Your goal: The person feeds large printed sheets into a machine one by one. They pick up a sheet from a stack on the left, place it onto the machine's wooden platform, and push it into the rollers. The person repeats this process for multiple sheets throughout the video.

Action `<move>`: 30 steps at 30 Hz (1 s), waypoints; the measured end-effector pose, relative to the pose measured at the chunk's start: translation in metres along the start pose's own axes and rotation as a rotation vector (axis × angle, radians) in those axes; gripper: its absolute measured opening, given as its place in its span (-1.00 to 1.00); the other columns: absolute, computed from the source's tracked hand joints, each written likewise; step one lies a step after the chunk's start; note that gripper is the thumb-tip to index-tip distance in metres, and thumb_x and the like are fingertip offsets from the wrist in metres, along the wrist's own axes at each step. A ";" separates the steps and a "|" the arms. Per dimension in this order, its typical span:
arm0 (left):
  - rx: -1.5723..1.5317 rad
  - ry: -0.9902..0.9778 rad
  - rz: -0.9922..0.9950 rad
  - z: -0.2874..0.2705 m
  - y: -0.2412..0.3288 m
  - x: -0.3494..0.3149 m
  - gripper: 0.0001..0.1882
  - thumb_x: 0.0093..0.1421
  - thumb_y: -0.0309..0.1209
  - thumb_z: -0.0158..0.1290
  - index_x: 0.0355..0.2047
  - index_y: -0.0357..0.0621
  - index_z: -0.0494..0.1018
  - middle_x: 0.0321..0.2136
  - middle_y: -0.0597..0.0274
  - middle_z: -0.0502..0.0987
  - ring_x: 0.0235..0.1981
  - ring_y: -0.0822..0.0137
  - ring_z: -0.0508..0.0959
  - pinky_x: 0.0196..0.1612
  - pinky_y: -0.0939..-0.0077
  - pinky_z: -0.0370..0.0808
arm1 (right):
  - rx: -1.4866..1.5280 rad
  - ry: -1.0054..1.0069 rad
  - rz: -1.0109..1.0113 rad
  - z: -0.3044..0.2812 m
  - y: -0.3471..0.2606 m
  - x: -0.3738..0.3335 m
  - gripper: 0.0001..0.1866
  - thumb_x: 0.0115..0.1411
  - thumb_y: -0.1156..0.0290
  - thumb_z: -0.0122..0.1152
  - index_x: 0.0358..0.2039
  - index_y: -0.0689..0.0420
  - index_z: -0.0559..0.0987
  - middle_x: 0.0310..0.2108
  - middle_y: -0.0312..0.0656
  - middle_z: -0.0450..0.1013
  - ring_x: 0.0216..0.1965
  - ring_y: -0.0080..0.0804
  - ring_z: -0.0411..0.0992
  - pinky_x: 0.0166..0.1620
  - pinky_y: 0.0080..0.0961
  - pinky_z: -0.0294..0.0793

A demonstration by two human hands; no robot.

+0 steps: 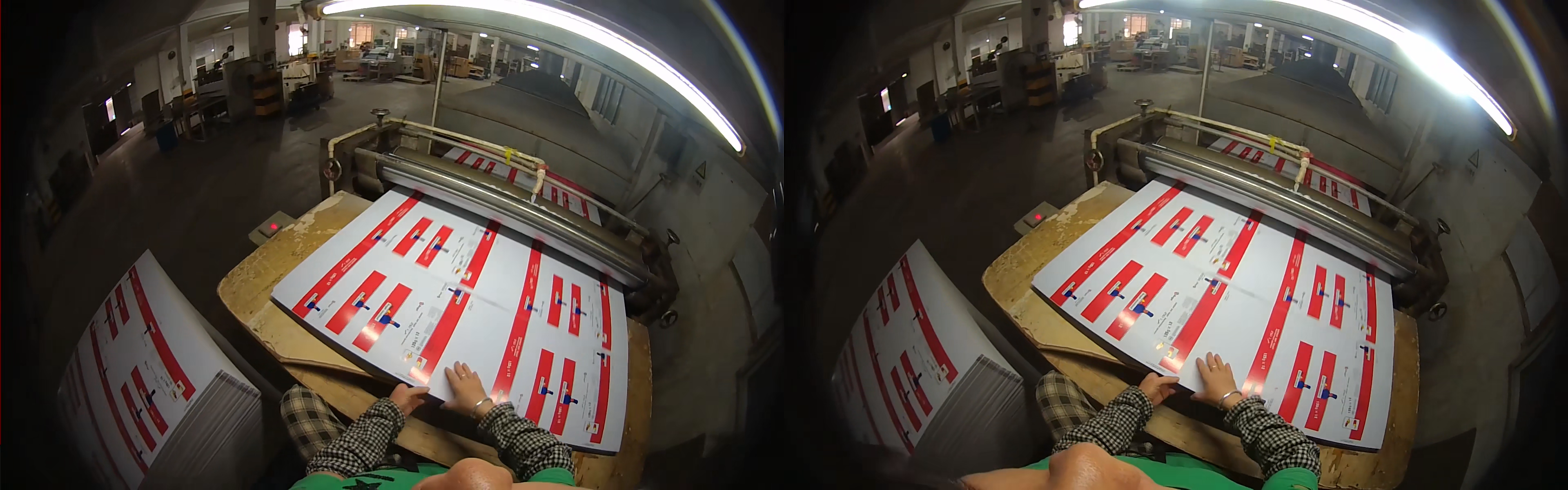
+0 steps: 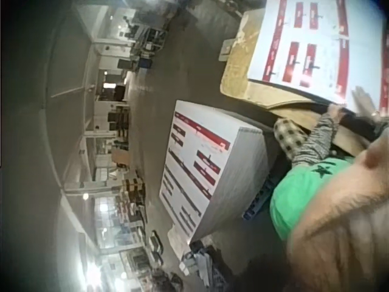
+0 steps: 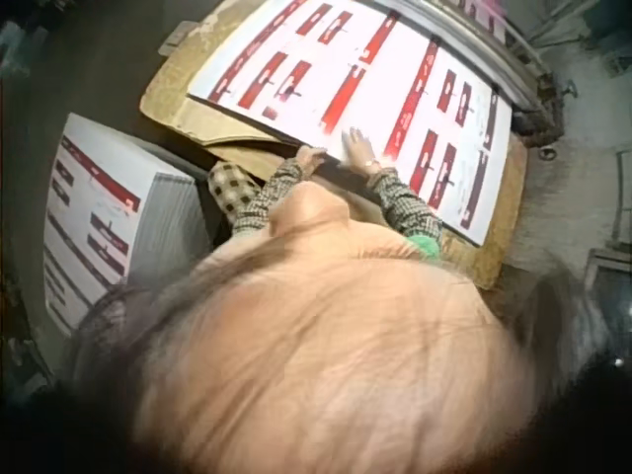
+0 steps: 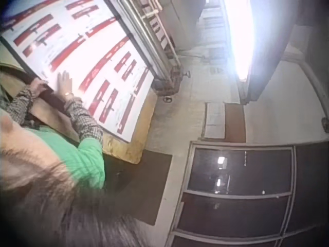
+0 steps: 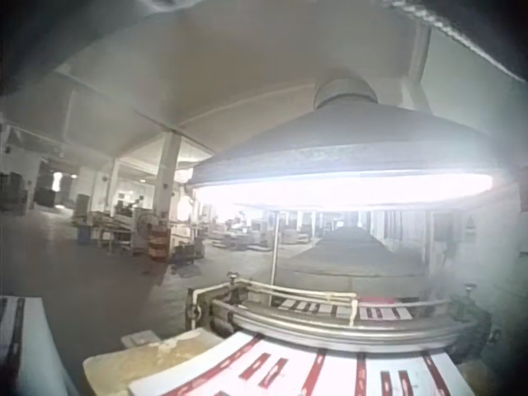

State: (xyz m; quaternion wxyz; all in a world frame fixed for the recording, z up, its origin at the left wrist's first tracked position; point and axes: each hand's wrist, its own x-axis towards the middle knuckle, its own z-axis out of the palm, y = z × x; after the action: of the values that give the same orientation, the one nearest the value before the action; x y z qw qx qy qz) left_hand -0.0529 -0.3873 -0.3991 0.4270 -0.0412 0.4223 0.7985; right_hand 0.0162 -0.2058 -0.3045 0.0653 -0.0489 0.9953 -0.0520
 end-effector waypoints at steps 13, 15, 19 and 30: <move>0.292 0.403 -0.142 0.006 -0.012 -0.005 -0.69 0.03 -0.49 -0.16 -0.31 -0.58 0.35 -0.39 -0.18 0.46 -0.37 0.14 0.53 -0.36 0.36 0.47 | 0.537 0.248 0.005 -0.078 0.010 -0.026 -0.77 -0.05 0.40 0.08 -0.36 0.20 0.55 -0.27 0.00 0.48 -0.32 -0.13 0.49 -0.24 -0.44 0.48; 0.140 0.499 -0.096 -0.003 -0.018 0.016 -0.72 0.01 -0.54 -0.18 -0.33 -0.56 0.36 -0.41 -0.15 0.46 -0.39 0.15 0.54 -0.38 0.41 0.47 | 0.612 0.172 0.030 -0.054 0.010 -0.024 -0.72 -0.06 0.39 0.14 -0.29 0.20 0.55 -0.16 0.01 0.46 -0.16 -0.17 0.47 -0.12 -0.46 0.47; -0.046 0.447 -0.003 0.031 -0.004 0.011 -0.74 0.01 -0.54 -0.18 -0.34 -0.56 0.33 -0.48 -0.05 0.45 -0.51 0.20 0.52 -0.57 0.37 0.42 | 0.594 0.143 0.023 -0.020 0.019 -0.027 -0.68 -0.07 0.40 0.18 -0.25 0.21 0.55 -0.12 -0.04 0.46 -0.01 -0.24 0.39 0.02 -0.47 0.38; -0.028 0.145 0.019 0.024 0.002 0.007 -0.55 0.14 -0.26 0.07 -0.13 -0.40 0.28 -0.23 0.03 0.44 -0.29 0.25 0.49 -0.27 0.34 0.52 | 0.129 0.018 0.172 0.009 0.031 0.032 -0.09 -0.21 -0.08 0.32 0.09 0.20 0.28 0.12 0.18 0.15 0.17 0.13 0.07 0.14 -0.16 0.18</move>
State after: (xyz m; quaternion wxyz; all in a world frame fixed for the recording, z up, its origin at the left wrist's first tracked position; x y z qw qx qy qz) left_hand -0.0518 -0.3662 -0.3858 0.3871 -0.1011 0.4414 0.8031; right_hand -0.0173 -0.1792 -0.3210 0.0634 0.0416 0.9910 -0.1107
